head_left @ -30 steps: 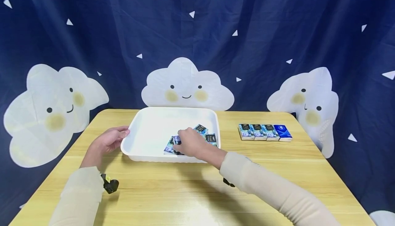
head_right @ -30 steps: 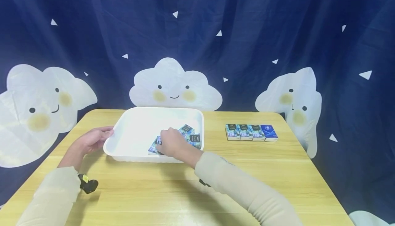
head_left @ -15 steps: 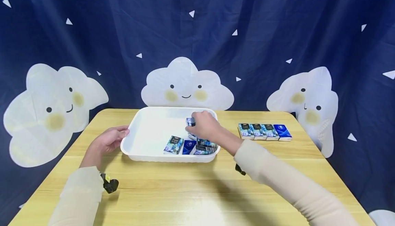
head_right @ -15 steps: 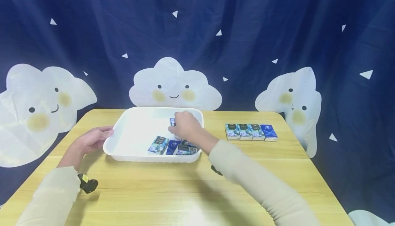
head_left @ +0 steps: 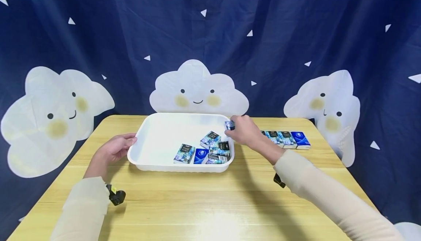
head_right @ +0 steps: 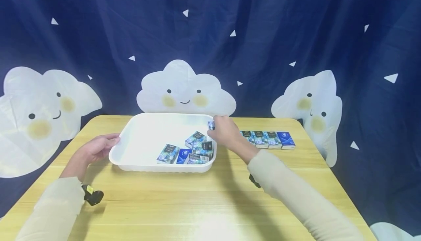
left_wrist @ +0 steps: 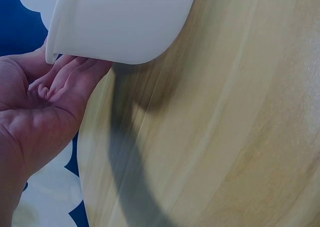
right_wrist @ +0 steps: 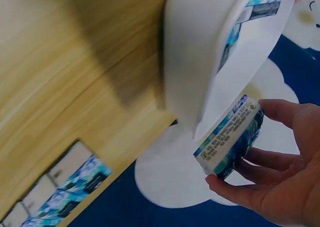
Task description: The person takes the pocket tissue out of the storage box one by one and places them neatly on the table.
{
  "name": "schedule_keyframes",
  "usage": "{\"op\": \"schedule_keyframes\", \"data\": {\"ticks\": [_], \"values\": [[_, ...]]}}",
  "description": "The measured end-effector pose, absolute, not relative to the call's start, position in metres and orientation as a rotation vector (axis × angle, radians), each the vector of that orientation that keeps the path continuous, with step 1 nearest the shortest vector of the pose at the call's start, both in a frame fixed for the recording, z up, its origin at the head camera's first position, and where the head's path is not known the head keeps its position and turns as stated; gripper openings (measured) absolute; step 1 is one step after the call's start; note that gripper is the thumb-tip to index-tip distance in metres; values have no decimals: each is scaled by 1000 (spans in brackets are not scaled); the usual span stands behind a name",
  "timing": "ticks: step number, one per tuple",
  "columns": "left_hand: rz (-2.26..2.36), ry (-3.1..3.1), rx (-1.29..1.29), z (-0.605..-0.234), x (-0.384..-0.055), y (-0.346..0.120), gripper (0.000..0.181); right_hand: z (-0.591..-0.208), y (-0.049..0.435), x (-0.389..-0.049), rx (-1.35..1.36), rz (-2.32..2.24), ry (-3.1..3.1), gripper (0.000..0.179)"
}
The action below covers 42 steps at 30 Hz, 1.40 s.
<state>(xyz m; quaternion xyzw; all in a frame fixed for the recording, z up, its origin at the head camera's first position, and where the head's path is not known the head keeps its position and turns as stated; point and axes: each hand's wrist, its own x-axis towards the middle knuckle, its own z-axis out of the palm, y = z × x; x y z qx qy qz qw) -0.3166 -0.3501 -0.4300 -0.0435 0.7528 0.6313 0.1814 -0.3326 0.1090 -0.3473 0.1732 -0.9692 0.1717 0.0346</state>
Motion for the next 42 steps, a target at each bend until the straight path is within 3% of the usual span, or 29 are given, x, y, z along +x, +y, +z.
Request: {"op": "schedule_keyframes", "data": {"ticks": [13,42], "values": [[1803,2117,-102,-430,-315,-349,64,-375,150,-330,426,480,-3049,48],[1773,2148,-135,-430,-316,-348,63,-423,153,-315,424,451,-3177,51]]}}
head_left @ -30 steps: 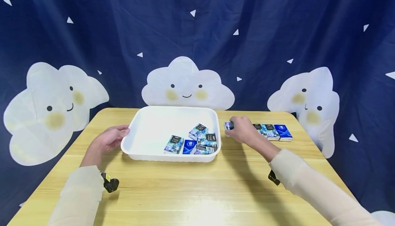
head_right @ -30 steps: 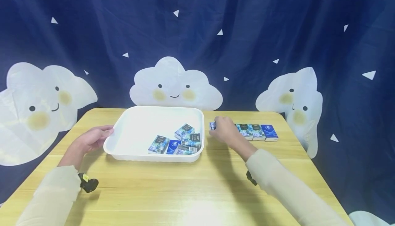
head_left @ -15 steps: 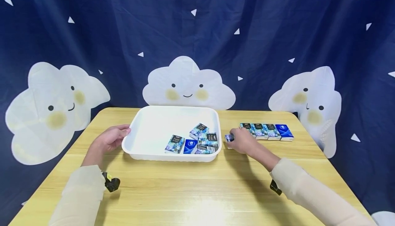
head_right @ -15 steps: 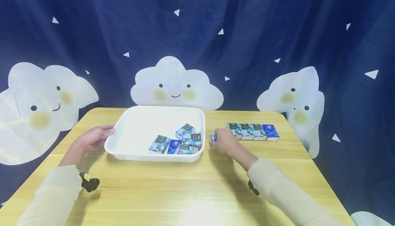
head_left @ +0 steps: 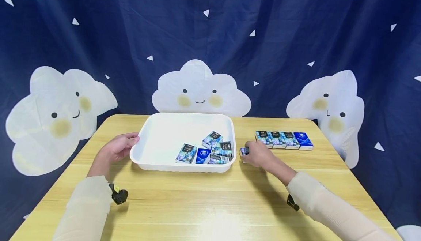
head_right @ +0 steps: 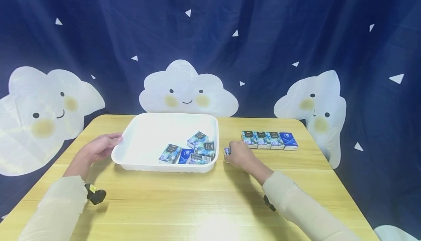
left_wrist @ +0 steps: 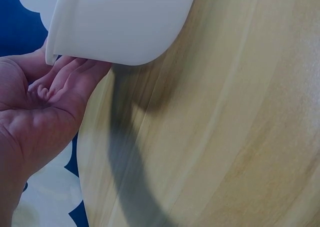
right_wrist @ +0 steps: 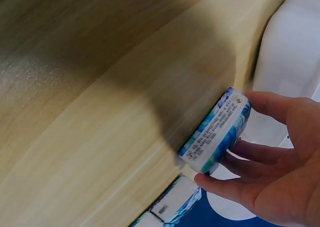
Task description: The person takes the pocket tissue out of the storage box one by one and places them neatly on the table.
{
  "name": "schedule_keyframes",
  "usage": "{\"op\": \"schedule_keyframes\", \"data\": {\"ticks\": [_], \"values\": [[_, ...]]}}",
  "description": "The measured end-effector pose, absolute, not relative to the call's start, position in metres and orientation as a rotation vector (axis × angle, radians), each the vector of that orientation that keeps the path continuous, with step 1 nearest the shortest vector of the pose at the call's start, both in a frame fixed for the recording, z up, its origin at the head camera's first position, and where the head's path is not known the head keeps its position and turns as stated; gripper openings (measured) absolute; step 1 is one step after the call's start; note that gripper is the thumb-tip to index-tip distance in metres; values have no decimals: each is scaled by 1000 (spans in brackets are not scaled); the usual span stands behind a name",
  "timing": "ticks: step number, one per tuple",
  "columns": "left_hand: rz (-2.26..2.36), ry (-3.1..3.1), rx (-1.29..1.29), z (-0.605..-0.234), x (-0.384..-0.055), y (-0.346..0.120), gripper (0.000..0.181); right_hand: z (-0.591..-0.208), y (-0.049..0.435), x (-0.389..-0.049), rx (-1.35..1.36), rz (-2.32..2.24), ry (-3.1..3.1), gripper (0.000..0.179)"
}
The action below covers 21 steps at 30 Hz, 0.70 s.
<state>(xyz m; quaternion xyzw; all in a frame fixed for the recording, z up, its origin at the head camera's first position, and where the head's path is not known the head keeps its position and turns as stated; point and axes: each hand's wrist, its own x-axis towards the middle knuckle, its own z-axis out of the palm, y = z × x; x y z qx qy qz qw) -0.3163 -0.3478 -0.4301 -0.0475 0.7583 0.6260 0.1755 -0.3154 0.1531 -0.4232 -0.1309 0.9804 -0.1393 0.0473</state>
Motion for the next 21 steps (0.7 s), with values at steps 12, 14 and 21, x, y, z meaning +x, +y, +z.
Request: {"op": "schedule_keyframes", "data": {"ticks": [12,14,21], "values": [[1763,2150,-176,-431,-316,-348,63,-406,153,-320,-470,-413,2988,48],[1771,2144,-173,-431,-316,-347,63,-402,154,-322,-512,-433,3009,37],[1776,2141,-161,-431,-316,-347,63,-404,155,-325,-553,-440,2962,35]]}}
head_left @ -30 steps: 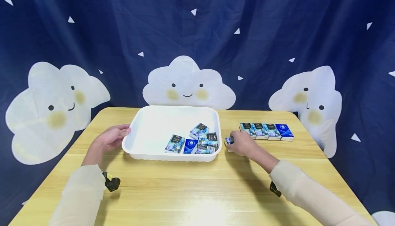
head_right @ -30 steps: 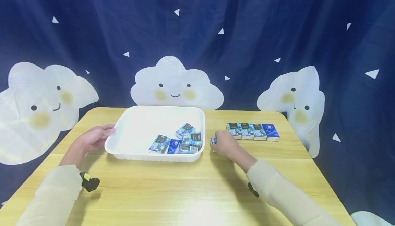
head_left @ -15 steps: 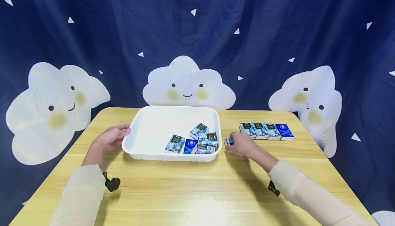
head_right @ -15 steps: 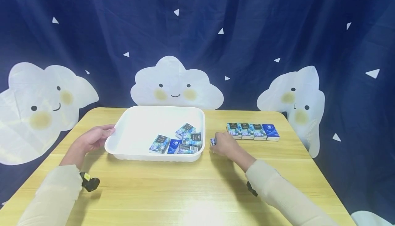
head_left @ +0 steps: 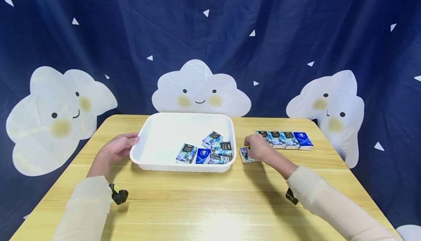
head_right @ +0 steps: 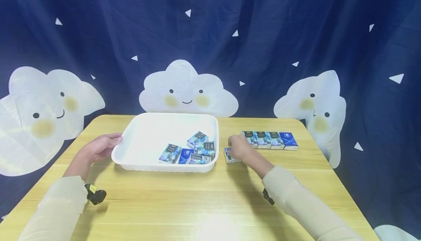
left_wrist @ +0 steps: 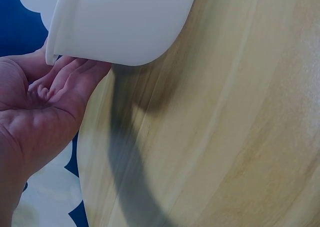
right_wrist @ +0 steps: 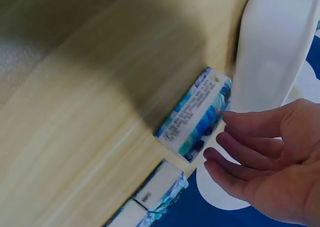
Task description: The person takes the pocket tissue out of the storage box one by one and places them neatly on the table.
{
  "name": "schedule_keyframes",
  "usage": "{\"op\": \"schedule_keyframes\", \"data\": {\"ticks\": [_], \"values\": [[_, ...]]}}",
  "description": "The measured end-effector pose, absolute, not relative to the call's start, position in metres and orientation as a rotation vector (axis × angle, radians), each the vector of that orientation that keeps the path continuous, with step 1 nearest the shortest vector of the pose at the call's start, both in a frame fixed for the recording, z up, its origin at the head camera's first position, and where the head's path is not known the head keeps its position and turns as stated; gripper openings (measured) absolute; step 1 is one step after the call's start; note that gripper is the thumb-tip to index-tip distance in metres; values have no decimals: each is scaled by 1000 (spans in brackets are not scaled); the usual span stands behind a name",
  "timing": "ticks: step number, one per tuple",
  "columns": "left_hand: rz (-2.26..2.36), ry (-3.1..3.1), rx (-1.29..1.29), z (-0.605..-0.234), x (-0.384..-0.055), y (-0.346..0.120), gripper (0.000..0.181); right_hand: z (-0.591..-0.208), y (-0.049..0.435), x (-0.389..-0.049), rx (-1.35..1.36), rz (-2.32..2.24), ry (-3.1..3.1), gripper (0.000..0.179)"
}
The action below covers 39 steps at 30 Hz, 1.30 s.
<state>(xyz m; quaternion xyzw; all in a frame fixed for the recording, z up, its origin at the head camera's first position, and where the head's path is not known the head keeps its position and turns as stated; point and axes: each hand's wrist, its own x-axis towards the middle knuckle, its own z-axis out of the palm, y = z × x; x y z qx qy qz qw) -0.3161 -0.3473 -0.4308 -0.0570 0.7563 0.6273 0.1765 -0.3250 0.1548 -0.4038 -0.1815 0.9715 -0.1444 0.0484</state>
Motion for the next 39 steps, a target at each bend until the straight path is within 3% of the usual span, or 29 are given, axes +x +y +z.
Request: {"op": "schedule_keyframes", "data": {"ticks": [7,18,28,39], "values": [[1779,2142,-167,-431,-317,-348,64,-409,153,-324,-493,-353,2886,55],[1781,2133,-155,-429,-316,-347,63,-411,154,-320,-492,-403,2966,40],[1790,2131,-116,-430,-315,-348,63,-412,157,-318,-475,-480,2939,40],[1782,2132,-133,-428,-315,-348,65,-409,158,-322,-625,-525,3103,31]]}}
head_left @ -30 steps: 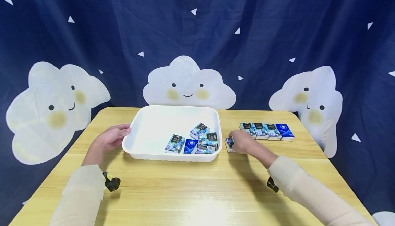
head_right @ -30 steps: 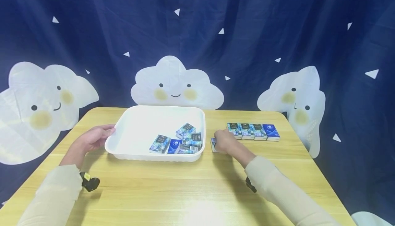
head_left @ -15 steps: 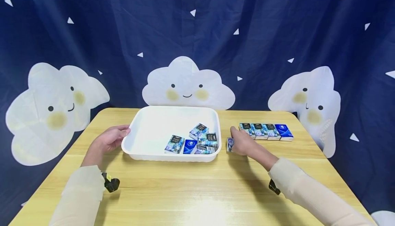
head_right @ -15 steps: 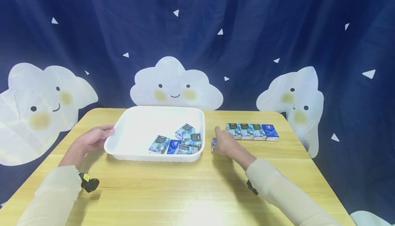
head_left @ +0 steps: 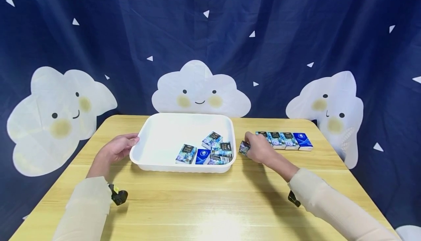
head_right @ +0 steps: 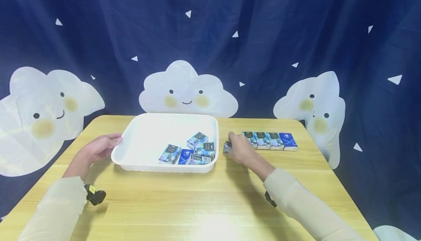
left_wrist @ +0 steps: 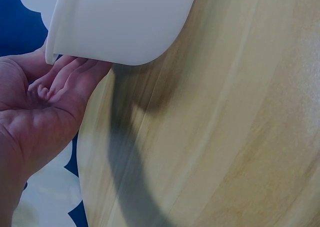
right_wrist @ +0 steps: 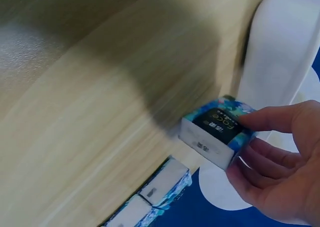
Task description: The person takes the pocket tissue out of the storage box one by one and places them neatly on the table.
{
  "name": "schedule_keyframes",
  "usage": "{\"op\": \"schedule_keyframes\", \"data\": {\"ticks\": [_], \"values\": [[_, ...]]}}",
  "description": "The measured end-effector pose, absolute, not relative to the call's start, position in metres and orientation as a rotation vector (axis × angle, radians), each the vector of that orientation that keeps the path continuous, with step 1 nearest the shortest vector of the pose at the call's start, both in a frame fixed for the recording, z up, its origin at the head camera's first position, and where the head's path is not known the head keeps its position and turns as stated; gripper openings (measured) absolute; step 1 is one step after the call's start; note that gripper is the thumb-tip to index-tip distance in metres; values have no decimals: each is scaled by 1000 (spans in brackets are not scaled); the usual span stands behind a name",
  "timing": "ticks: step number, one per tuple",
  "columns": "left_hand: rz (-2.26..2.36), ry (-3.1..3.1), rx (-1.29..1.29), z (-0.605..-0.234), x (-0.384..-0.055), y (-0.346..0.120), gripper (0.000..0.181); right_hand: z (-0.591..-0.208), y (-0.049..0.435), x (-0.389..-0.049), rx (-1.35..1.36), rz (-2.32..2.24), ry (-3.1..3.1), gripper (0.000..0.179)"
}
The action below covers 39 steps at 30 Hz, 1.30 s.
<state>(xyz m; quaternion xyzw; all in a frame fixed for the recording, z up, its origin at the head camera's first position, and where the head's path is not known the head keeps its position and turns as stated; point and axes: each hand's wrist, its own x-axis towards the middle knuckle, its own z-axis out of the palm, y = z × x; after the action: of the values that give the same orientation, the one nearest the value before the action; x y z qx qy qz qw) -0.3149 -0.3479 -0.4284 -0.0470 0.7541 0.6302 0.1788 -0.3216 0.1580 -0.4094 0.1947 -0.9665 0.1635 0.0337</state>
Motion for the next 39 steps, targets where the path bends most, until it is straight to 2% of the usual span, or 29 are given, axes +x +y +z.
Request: {"op": "schedule_keyframes", "data": {"ticks": [4,21,26,34,39], "values": [[1775,2137,-154,-428,-315,-348,64,-418,158,-320,643,451,-2910,36],[1763,2148,-152,-429,-317,-347,63,-435,156,-307,786,448,-2823,26],[1762,2153,-154,-428,-316,-346,63,-434,154,-306,694,467,-2887,24],[1768,2140,-195,-428,-315,-347,63,-441,151,-307,548,379,-2941,39],[1783,2131,-185,-427,-315,-347,63,-444,150,-307,536,363,-2924,40]]}}
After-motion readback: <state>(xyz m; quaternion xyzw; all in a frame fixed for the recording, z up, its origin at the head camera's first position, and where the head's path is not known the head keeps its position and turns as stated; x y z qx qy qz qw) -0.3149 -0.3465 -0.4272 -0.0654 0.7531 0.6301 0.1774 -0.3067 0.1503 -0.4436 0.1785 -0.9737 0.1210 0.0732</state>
